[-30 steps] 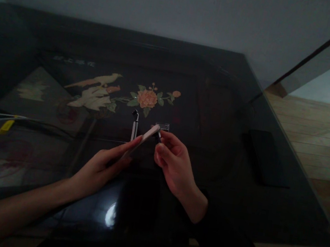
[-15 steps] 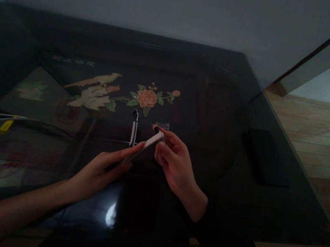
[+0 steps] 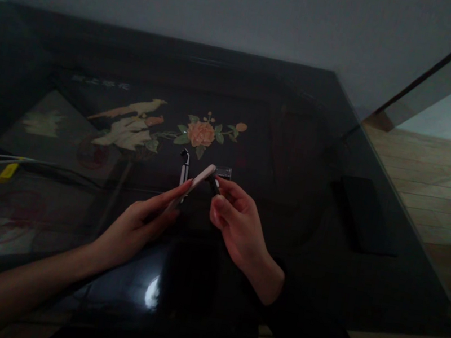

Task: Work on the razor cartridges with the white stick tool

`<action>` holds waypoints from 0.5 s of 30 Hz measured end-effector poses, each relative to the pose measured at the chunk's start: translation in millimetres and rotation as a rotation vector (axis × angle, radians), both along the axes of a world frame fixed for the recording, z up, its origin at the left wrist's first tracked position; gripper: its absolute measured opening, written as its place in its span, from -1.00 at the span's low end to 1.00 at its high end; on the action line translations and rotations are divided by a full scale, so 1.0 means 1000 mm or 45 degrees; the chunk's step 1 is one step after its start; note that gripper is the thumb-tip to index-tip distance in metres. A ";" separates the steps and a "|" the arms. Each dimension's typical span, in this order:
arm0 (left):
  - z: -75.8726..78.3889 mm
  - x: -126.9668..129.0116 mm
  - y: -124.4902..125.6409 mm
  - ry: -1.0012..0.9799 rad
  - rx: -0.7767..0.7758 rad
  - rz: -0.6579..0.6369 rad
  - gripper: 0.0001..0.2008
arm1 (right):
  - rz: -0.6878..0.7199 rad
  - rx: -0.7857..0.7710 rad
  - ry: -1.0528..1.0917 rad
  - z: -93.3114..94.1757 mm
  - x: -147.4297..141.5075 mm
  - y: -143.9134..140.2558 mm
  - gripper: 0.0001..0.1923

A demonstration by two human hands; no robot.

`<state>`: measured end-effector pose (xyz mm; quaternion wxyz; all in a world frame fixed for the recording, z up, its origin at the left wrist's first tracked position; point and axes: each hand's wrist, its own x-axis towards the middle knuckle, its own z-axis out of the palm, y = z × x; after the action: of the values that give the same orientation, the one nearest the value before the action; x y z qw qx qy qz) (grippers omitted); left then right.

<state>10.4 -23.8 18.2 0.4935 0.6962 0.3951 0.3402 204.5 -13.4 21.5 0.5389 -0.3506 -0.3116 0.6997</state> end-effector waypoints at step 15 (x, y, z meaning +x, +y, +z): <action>-0.004 -0.001 -0.006 -0.031 0.101 -0.231 -0.44 | -0.020 0.013 -0.033 0.002 0.001 0.001 -0.60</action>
<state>9.7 -30.2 14.3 0.4990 0.7440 0.3106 0.3179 205.2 -12.6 23.8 0.5420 -0.3596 -0.3193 0.6892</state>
